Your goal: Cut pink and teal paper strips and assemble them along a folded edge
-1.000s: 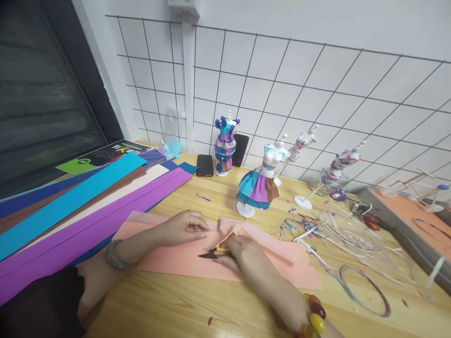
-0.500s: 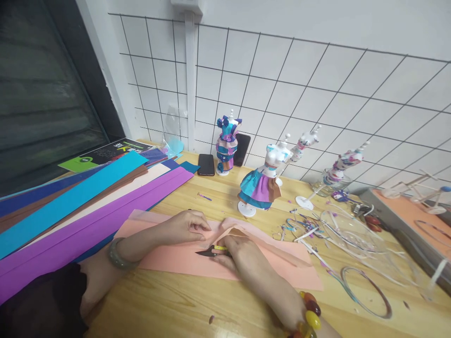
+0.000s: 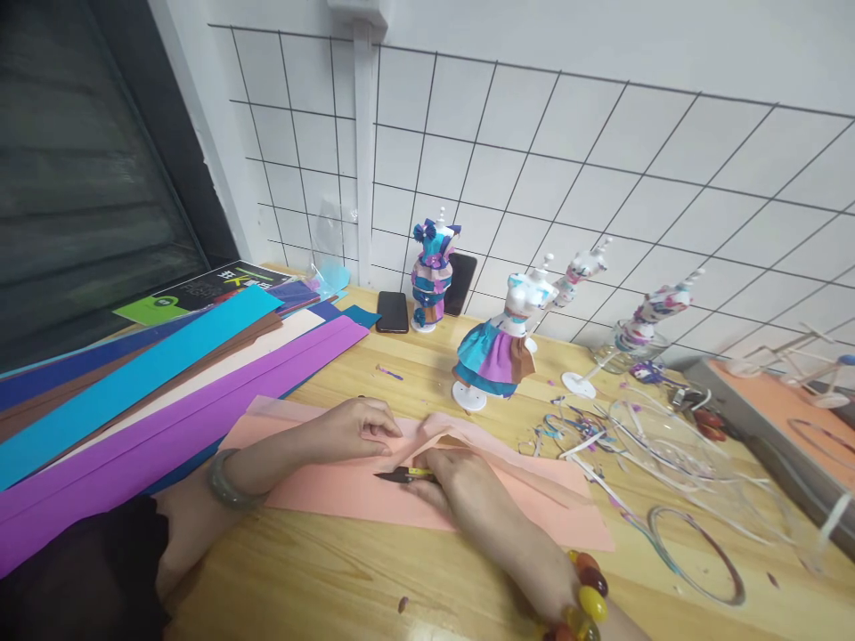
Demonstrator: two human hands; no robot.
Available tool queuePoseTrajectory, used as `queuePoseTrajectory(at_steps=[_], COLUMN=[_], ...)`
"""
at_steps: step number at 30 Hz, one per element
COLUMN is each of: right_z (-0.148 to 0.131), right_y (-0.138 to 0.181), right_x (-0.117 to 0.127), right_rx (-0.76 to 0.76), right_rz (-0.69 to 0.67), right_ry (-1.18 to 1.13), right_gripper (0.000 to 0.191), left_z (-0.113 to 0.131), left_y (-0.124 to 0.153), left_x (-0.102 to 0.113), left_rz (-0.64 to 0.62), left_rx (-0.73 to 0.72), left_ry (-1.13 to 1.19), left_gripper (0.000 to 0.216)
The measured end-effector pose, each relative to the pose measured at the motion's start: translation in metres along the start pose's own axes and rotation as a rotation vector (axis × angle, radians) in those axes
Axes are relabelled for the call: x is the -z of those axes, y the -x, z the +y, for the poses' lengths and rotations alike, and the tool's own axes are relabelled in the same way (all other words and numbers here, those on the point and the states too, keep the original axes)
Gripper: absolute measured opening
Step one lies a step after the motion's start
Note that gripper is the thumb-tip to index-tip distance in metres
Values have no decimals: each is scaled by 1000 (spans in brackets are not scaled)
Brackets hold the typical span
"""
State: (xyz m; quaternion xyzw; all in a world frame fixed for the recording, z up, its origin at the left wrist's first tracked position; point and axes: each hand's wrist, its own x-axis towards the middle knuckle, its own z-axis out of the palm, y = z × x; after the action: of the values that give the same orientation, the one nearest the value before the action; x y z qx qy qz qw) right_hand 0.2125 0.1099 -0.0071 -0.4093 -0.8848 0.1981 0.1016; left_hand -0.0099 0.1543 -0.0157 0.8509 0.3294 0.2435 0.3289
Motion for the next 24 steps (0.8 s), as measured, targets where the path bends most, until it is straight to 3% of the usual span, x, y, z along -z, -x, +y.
queuePoseTrajectory(at_steps=[12,24], right_z=[-6,-11], right_y=[-4,-6], right_x=[-1,-4], right_rx=[-44,-22], right_rz=[-24,12], right_ry=[52,81], right_gripper=[16,18], left_z=[-1,-1], left_y=[0,-1], left_x=[-1,-2], left_rz=[-3,-11], left_rx=[-20,-34], left_ry=[-17,-38], left_gripper=[12,9])
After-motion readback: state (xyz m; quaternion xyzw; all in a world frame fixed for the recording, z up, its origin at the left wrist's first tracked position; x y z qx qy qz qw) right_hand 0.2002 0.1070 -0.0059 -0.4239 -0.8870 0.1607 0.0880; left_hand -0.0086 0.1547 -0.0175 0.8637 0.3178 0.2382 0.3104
